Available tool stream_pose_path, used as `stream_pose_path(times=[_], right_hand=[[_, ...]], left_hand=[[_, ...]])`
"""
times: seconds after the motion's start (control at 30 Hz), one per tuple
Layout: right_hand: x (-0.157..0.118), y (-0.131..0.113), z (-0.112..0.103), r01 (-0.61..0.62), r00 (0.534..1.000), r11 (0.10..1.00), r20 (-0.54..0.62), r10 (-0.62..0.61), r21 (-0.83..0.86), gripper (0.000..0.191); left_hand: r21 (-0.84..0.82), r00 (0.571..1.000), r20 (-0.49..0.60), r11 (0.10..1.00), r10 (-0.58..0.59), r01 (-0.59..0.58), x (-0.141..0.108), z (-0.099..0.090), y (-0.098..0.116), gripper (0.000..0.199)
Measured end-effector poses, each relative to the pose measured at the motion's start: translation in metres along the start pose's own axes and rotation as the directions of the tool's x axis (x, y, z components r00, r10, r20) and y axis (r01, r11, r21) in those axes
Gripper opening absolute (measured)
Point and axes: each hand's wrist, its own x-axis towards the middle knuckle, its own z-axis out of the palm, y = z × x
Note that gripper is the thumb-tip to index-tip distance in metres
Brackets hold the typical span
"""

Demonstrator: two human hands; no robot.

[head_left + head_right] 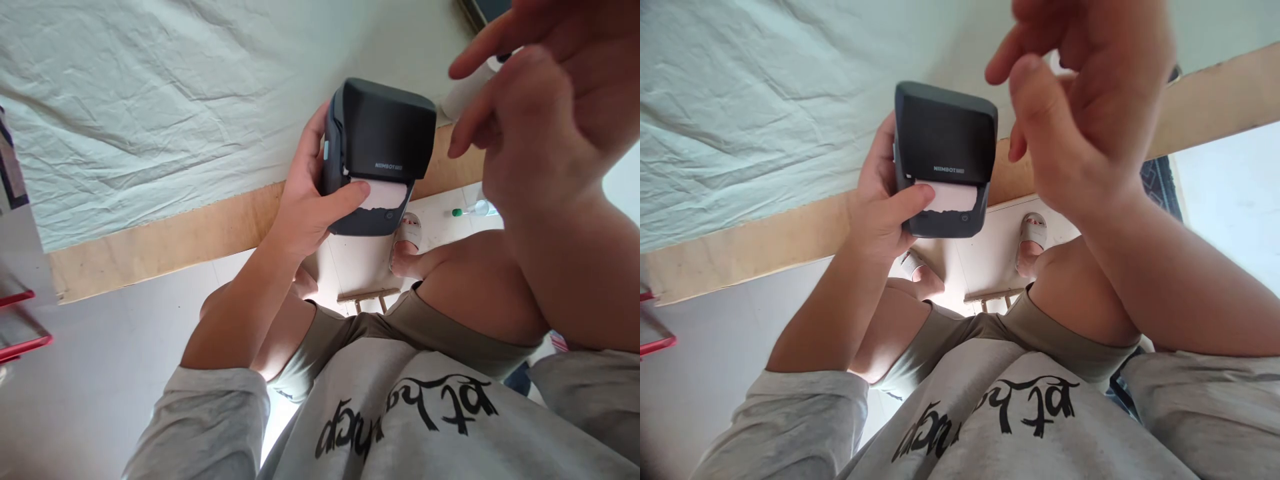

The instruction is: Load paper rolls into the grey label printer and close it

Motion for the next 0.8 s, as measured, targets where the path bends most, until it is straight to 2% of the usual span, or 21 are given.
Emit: stream_pose_path(times=[0.07,0.1,0.17,0.27,0.37,0.47,0.53,0.63,0.8], right_hand=[[-0.001,0.002,0.002,0.099,0.995,0.989,-0.017,-0.102,-0.114,0.022],[-0.001,0.004,0.003,0.12,0.993,0.981,0.038,-0.116,-0.152,0.024],[0.0,0.009,0.006,0.12,0.979,0.978,0.184,-0.089,-0.168,0.03],[0.001,0.016,0.009,0.108,0.962,0.987,0.263,-0.074,-0.118,0.038],[0.002,0.022,0.012,0.06,0.955,0.998,0.293,-0.049,-0.031,0.047],[0.002,0.028,0.013,-0.045,0.943,0.999,0.332,0.038,0.014,0.06],[0.003,0.03,0.014,-0.104,0.932,0.994,0.351,0.091,0.02,0.065],[0.004,0.033,0.016,-0.087,0.931,0.996,0.357,0.078,0.01,0.069],[0.006,0.035,0.019,-0.032,0.935,0.999,0.351,0.041,-0.031,0.065]], left_hand=[[0.002,1.0,-0.008,1.0,-0.001,0.001,-0.001,0.002,0.001,0.047],[0.0,1.0,-0.009,1.0,-0.006,0.006,-0.001,0.003,0.002,0.048],[-0.025,1.0,-0.016,1.0,-0.002,0.002,-0.002,0.005,0.003,0.05],[-0.053,0.999,-0.047,0.998,0.013,-0.016,-0.002,0.008,0.003,0.04],[0.007,0.998,-0.067,1.0,-0.018,0.018,-0.003,0.01,0.003,0.029],[0.03,0.994,-0.105,0.999,-0.026,0.029,-0.003,0.012,0.003,0.023],[0.006,0.996,-0.081,1.0,-0.029,0.029,-0.004,0.011,0.003,0.02],[-0.048,0.999,-0.007,0.998,-0.047,0.046,-0.004,0.007,0.004,0.016],[-0.06,0.995,0.038,0.994,-0.087,0.089,-0.003,-0.001,0.005,0.015]])
